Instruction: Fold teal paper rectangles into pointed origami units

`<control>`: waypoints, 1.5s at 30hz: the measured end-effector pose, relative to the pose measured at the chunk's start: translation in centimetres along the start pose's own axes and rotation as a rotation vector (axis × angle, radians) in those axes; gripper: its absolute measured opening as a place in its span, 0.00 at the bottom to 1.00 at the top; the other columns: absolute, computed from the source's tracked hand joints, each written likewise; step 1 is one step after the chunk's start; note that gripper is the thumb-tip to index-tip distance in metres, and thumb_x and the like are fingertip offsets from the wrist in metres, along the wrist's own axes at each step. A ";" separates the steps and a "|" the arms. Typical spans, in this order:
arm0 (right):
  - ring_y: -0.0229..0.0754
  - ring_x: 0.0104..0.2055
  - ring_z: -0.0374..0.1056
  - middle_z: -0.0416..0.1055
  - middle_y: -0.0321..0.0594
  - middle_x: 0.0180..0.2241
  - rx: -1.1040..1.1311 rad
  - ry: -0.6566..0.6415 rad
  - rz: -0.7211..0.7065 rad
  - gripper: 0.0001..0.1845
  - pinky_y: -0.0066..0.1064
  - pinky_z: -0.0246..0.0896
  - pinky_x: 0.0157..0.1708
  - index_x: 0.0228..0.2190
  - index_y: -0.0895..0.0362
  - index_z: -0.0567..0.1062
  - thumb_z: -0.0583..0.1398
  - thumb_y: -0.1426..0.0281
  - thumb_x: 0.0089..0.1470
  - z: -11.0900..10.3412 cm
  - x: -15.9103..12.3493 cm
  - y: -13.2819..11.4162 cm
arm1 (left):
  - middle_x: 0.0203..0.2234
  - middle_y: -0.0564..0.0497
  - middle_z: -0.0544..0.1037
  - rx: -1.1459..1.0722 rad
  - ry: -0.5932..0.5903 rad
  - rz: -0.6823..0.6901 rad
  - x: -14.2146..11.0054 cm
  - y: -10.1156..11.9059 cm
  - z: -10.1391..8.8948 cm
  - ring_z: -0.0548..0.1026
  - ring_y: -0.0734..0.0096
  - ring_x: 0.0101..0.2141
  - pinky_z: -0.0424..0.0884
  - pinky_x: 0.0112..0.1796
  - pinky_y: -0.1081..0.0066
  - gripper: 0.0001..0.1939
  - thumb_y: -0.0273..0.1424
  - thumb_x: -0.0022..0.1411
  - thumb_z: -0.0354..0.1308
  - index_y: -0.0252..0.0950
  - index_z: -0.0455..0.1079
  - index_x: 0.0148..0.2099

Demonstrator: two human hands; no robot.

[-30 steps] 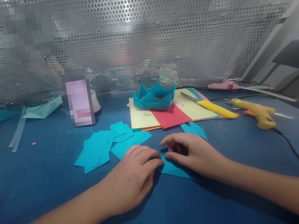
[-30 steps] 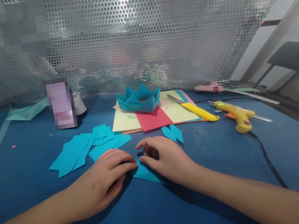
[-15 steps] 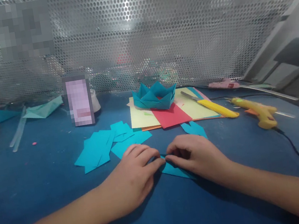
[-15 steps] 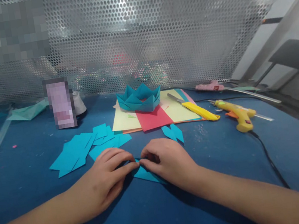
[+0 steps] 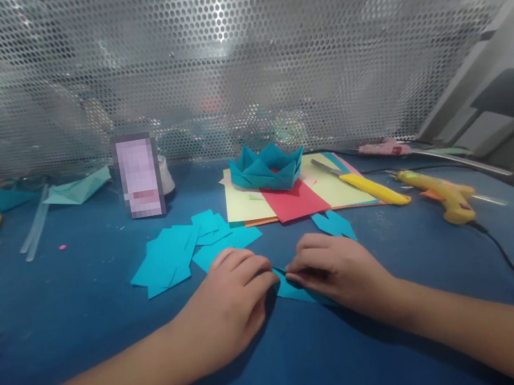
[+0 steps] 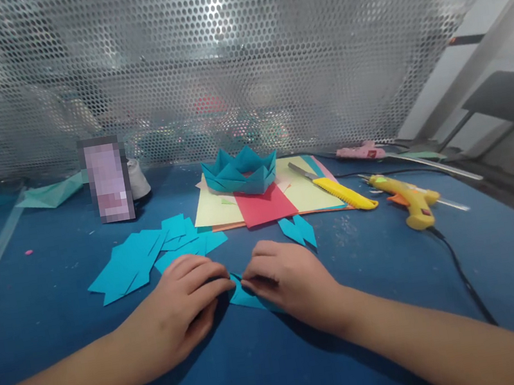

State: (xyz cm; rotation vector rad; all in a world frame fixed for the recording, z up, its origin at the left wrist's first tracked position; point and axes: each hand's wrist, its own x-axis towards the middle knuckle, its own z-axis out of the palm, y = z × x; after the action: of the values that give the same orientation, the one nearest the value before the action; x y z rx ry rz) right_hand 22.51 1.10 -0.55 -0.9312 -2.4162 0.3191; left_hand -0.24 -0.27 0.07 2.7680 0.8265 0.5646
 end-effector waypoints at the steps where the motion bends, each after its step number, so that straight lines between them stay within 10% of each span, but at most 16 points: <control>1: 0.36 0.29 0.66 0.70 0.38 0.28 -0.004 0.000 -0.015 0.10 0.26 0.59 0.28 0.31 0.56 0.77 0.56 0.70 0.60 0.0 -0.1 0.1 | 0.44 0.46 0.72 -0.001 -0.003 -0.001 0.0 0.0 0.0 0.66 0.60 0.45 0.63 0.47 0.57 0.15 0.20 0.62 0.48 0.34 0.67 0.49; 45: 0.34 0.28 0.65 0.69 0.39 0.27 0.049 -0.049 -0.187 0.14 0.23 0.58 0.28 0.32 0.58 0.78 0.55 0.67 0.62 0.0 0.1 1.5 | 0.43 0.45 0.73 0.077 0.024 0.047 0.2 -0.3 0.3 0.68 0.61 0.44 0.64 0.46 0.57 0.15 0.19 0.63 0.47 0.32 0.69 0.48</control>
State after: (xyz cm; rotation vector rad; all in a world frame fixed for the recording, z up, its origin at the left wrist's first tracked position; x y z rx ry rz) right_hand 23.22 2.26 -1.09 -0.6777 -2.5051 0.3339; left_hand -0.10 0.03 -0.19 2.8633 0.8065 0.5874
